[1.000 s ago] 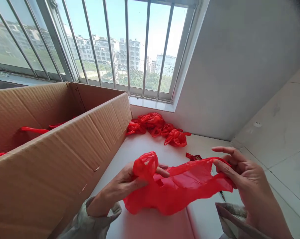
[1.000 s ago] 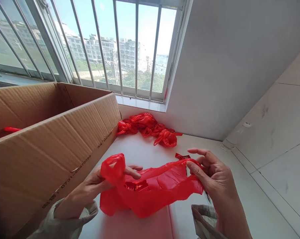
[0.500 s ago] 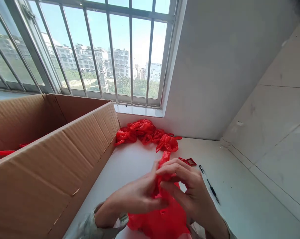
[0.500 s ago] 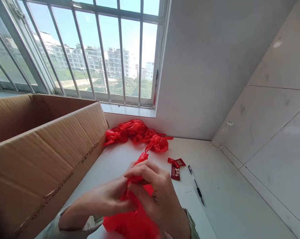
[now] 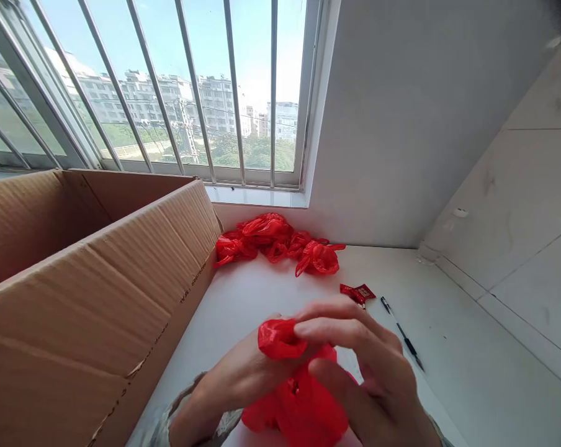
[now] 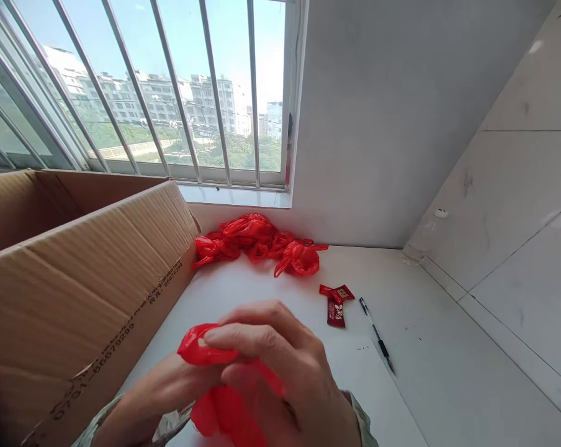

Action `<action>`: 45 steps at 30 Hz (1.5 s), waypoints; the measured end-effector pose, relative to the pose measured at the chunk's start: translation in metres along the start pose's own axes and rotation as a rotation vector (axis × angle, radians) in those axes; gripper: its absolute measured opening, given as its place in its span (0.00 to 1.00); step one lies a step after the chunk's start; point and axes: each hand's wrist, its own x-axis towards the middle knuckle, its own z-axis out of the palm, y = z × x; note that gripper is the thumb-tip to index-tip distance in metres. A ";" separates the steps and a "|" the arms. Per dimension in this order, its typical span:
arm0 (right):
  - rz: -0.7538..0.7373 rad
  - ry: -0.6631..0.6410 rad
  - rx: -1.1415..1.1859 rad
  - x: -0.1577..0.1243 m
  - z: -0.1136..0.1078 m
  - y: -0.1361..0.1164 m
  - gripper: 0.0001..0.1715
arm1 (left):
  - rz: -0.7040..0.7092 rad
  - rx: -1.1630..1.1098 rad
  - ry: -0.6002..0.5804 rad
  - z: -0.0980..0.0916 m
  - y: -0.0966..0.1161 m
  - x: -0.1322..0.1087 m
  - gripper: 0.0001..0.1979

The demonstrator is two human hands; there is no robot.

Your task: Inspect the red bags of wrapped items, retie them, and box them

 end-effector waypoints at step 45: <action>0.623 -0.092 0.614 0.003 0.018 0.048 0.32 | 0.713 0.831 0.459 -0.025 -0.031 0.020 0.13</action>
